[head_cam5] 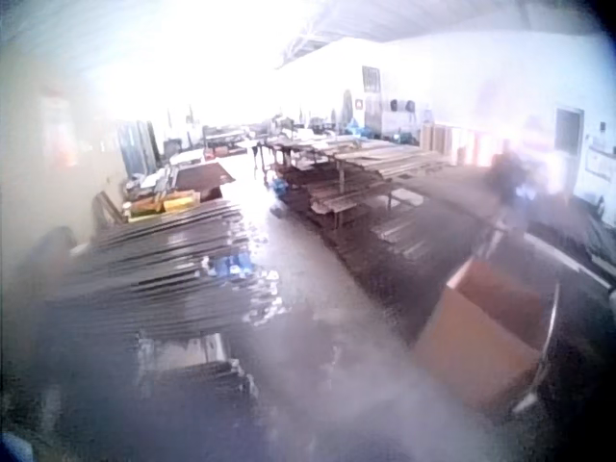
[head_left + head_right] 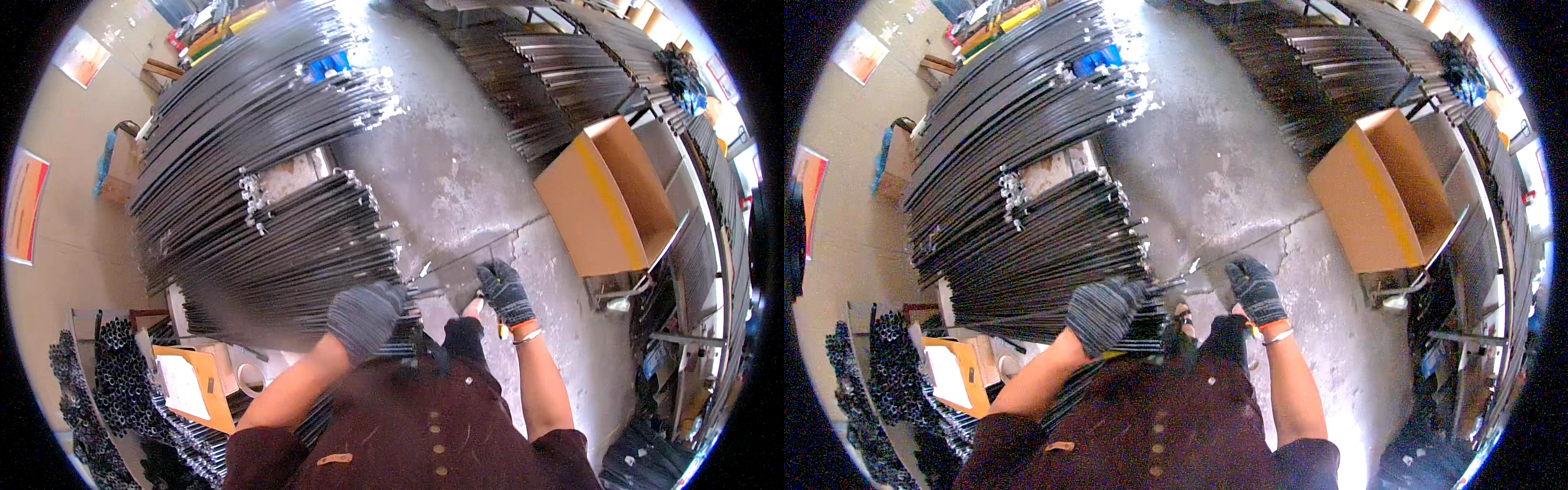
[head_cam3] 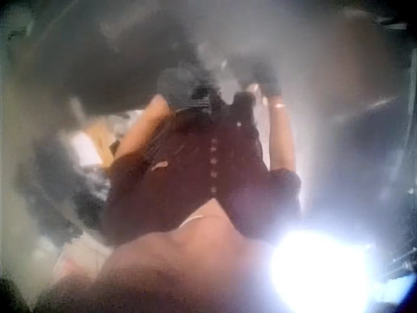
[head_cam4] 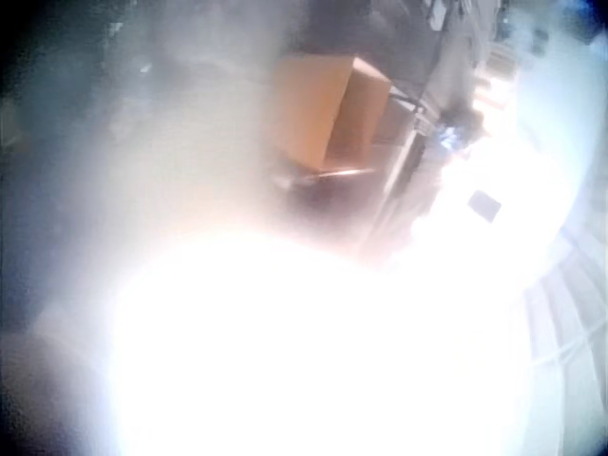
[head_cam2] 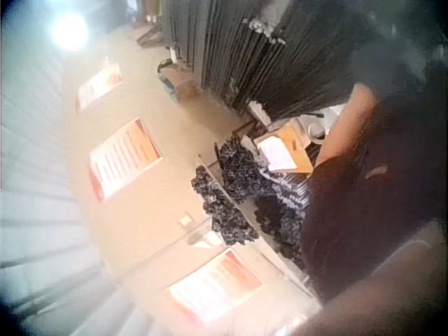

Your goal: The person uses a cutter to separate bundled metal rods, counts them, and then writes information on a label before taping it to a bundle of rods.

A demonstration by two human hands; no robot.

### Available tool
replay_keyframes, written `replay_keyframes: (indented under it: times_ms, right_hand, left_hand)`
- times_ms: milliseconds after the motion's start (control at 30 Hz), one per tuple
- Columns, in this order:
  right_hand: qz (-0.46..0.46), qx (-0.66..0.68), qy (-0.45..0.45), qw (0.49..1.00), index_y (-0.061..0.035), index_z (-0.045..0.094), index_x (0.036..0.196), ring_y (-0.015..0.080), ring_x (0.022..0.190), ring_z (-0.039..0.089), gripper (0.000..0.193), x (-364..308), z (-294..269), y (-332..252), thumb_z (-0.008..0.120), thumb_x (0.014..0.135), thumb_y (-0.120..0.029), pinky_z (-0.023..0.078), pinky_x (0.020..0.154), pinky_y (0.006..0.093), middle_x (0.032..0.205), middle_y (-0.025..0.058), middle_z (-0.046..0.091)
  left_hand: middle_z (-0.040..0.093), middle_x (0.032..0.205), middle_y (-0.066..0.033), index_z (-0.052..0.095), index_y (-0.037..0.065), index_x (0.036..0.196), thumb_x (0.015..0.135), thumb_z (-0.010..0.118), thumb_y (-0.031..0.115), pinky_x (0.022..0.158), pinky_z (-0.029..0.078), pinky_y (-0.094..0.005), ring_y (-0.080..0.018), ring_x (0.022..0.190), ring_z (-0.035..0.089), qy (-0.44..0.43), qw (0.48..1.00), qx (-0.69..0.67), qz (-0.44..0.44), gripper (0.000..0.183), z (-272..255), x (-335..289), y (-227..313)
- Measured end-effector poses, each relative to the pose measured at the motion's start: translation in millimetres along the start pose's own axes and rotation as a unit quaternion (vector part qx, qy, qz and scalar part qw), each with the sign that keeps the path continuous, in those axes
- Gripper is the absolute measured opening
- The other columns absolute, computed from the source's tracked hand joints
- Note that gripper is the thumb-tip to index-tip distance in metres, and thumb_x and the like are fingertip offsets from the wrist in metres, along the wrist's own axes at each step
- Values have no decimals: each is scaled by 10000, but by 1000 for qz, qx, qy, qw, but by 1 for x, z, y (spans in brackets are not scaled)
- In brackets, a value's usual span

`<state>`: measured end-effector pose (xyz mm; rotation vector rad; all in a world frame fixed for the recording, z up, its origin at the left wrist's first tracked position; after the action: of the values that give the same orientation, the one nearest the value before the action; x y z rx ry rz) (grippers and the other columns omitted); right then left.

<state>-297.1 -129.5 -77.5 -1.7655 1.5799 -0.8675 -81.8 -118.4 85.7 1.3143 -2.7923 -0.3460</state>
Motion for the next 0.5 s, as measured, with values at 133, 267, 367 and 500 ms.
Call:
replay_keyframes:
  times_ms: [133, 267, 367, 500]
  right_hand:
    - [79, 294, -116, 945, -44, 659, 1056, 99, 703, 568, 197, 1, 36, -83, 642, 916, -181, 451, 610, 255, 843, 21, 671]
    - [195, 210, -94, 954, -44, 674, 978, 231, 813, 654, 196, 12, 49, -29, 720, 846, -181, 509, 762, 346, 882, 130, 696]
    - [54, 123, -127, 983, -50, 674, 1007, 247, 841, 654, 233, 26, 56, -61, 719, 844, -211, 506, 774, 351, 928, 127, 694]
    - [-37, 55, -150, 986, -50, 669, 1016, 364, 945, 623, 287, 45, 97, -91, 614, 897, -305, 489, 833, 424, 1039, 171, 659]
  left_hand:
    - [606, 767, -97, 602, 89, 960, 871, 527, 210, 579, 510, -415, -280, 712, 637, -25, 999, 31, -27, 168, 20, -7, -10]
    - [562, 766, -84, 632, 114, 1058, 851, 544, 232, 545, 476, -408, -271, 697, 584, 28, 998, 42, -22, 254, 50, -28, -34]
    - [585, 838, -90, 641, 123, 1100, 852, 564, 244, 572, 486, -400, -274, 758, 581, 85, 995, 43, -29, 287, 64, -37, -46]
    - [605, 915, -110, 645, 95, 1103, 839, 603, 232, 699, 483, -445, -298, 816, 573, 80, 995, -17, -54, 300, 53, -37, -45]
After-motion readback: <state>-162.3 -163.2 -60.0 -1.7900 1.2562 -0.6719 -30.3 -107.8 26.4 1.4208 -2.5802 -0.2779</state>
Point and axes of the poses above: each hand's wrist, its own x-axis towards the middle knuckle, its own z-axis out of the palm, y = z × x, the point moved 10 cm from there along x, towards the middle knuckle
